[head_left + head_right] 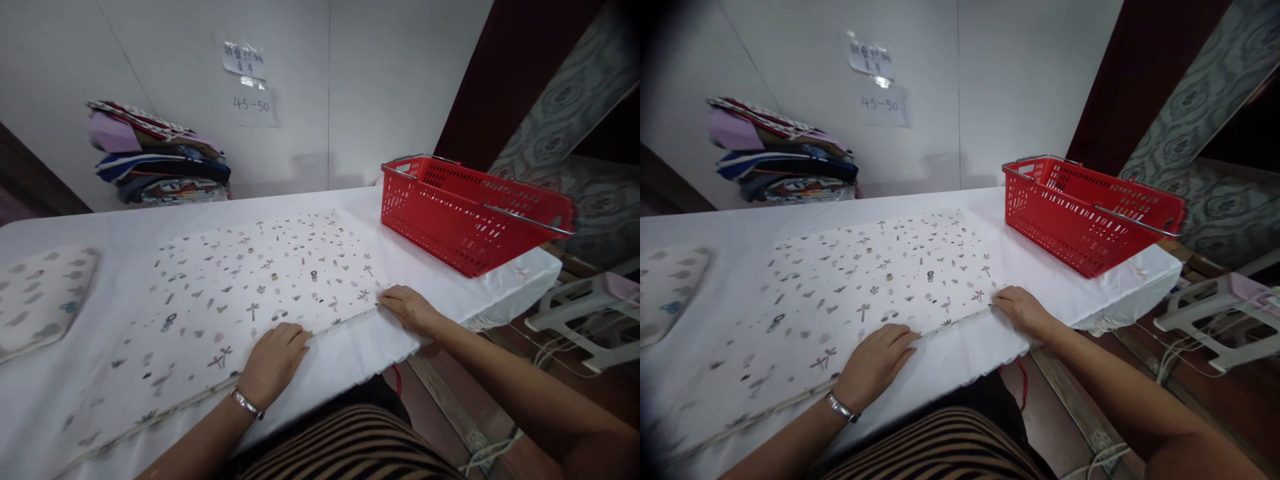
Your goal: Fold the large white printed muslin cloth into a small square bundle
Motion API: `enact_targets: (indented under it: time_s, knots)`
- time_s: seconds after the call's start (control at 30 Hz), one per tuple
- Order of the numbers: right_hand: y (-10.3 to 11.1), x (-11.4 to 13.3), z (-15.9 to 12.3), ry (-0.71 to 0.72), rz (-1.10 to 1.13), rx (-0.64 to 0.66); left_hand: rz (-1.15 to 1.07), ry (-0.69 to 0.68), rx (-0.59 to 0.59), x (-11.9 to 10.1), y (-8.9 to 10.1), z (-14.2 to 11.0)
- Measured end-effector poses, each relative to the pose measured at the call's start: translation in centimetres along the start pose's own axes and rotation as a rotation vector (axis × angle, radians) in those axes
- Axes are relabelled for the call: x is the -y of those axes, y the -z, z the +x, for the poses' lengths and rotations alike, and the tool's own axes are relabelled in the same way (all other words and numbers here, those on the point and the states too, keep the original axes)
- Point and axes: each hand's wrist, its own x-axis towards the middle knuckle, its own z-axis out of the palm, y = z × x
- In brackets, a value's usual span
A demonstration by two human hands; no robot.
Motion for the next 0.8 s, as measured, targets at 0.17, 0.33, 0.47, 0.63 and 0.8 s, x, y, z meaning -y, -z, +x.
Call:
enact_targets:
  time_s: [0.17,0.33,0.47,0.63,0.8]
  knots:
    - [-0.1,-0.7,-0.7,0.072,0.029,0.034,0.078,0.014,0.087,-0.4,0.2,0.3]
    - [0.2,-0.6,-0.3,0.059,0.032,0.079,0.161,0.057,0.204,-1.7,0.8,0.7]
    - [0.3,-0.2,0.5,0.129,-0.021,0.069,0.219,0.088,0.232,-2.2,0.7,1.4]
    - [0.2,-0.2,0.9,0.140,-0.040,0.028,0.135,0.119,0.191,-1.9,0.4,1.3]
    - [-0.2,-0.5,0.5,0.145,-0.053,-0.024,0.061,0.119,0.133,-1.7,-0.3,0.6]
